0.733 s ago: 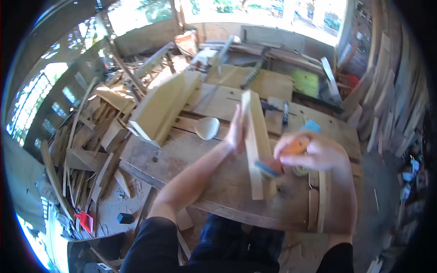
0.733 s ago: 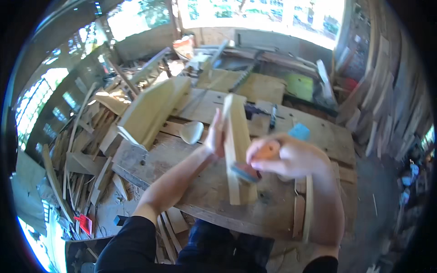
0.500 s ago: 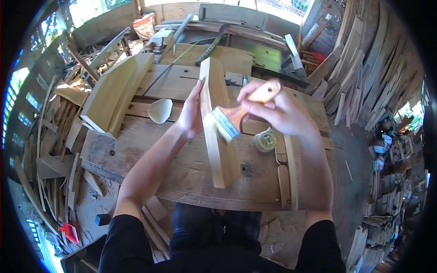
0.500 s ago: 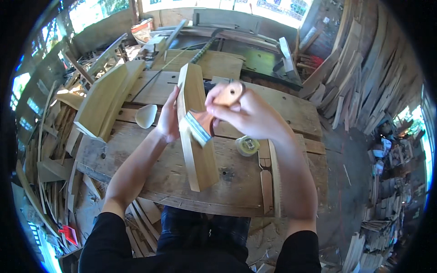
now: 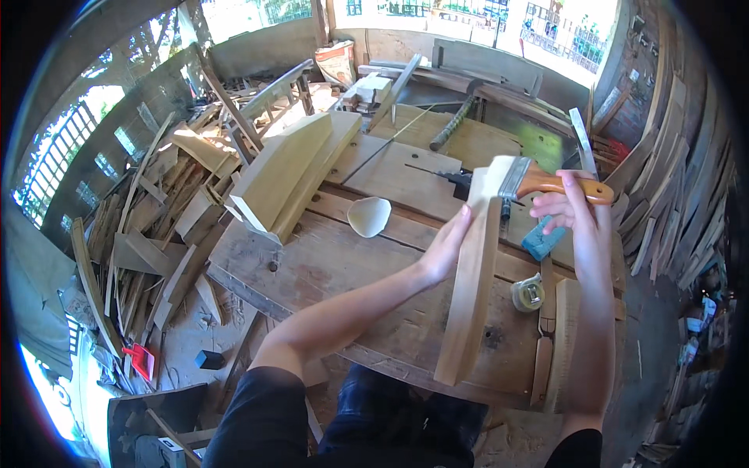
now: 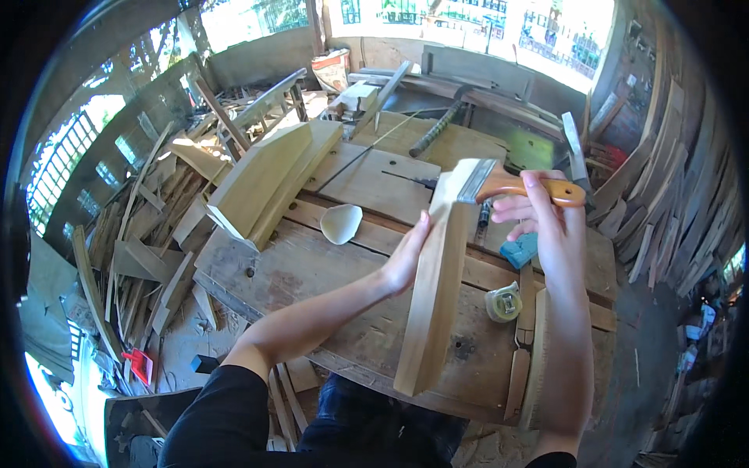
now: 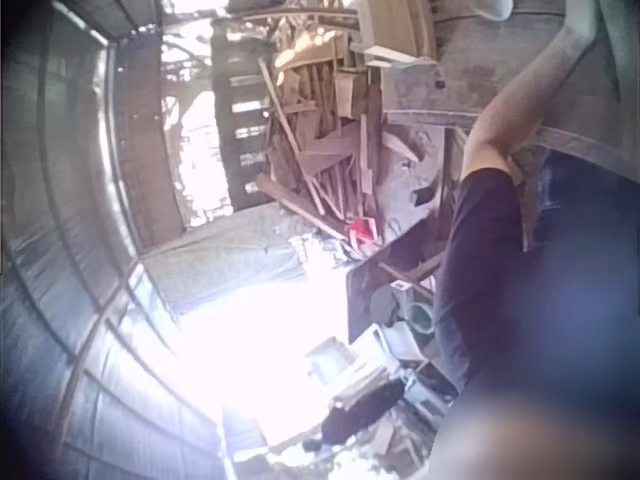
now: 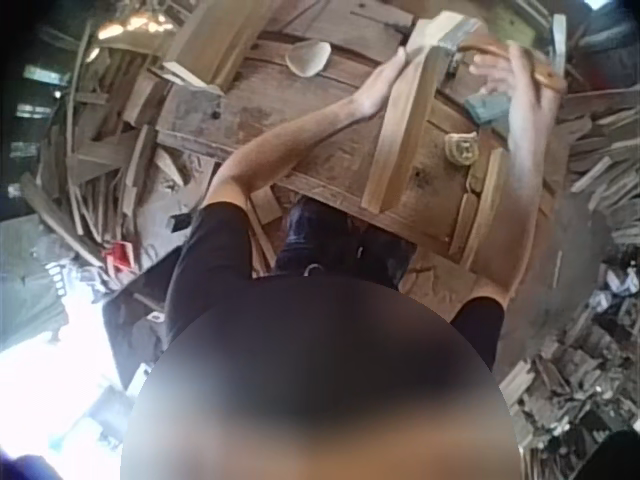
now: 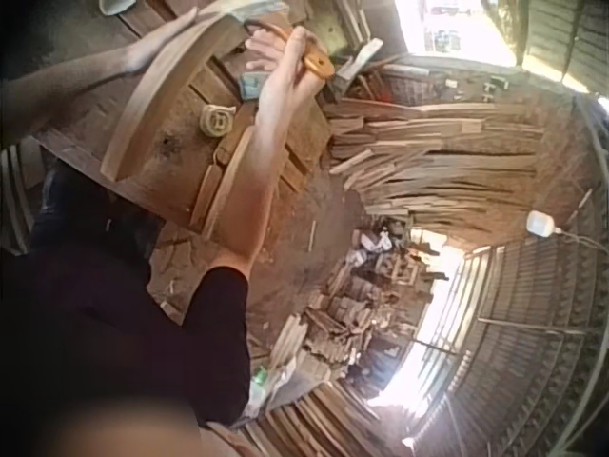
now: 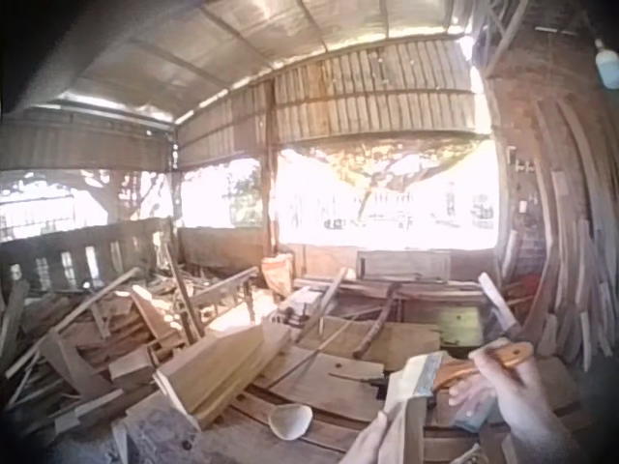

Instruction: Apply a clear finish or adhesive to a wooden board using a paintbrush.

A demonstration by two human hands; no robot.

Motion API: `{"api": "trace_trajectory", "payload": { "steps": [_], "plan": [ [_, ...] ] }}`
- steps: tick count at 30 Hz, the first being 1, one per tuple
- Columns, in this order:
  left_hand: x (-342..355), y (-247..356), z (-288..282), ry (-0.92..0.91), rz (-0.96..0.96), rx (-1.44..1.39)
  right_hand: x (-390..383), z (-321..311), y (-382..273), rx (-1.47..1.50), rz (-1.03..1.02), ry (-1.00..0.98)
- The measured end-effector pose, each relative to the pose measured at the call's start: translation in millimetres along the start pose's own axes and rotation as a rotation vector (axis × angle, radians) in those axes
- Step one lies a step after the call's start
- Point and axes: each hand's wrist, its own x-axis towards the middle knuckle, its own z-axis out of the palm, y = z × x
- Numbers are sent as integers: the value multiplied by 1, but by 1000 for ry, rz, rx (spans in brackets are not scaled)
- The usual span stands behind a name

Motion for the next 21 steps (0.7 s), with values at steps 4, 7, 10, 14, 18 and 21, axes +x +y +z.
{"api": "trace_trajectory", "payload": {
  "steps": [4,7,10,14,18,21],
  "plan": [
    [-2,0,19,-14,175,204,0,-2,1,-90,-81,19],
    [3,-5,10,-67,159,260,1,-4,6,-241,-55,-156],
    [5,-4,2,-54,-16,269,-1,1,1,-303,-160,-150],
    [6,-8,5,-45,40,245,-7,-2,-7,-320,-136,-167],
    [-2,2,13,-50,-5,392,0,-11,7,-252,-225,-27],
    [-5,6,11,-60,16,363,3,-4,11,-381,-280,40]
  ]
}}
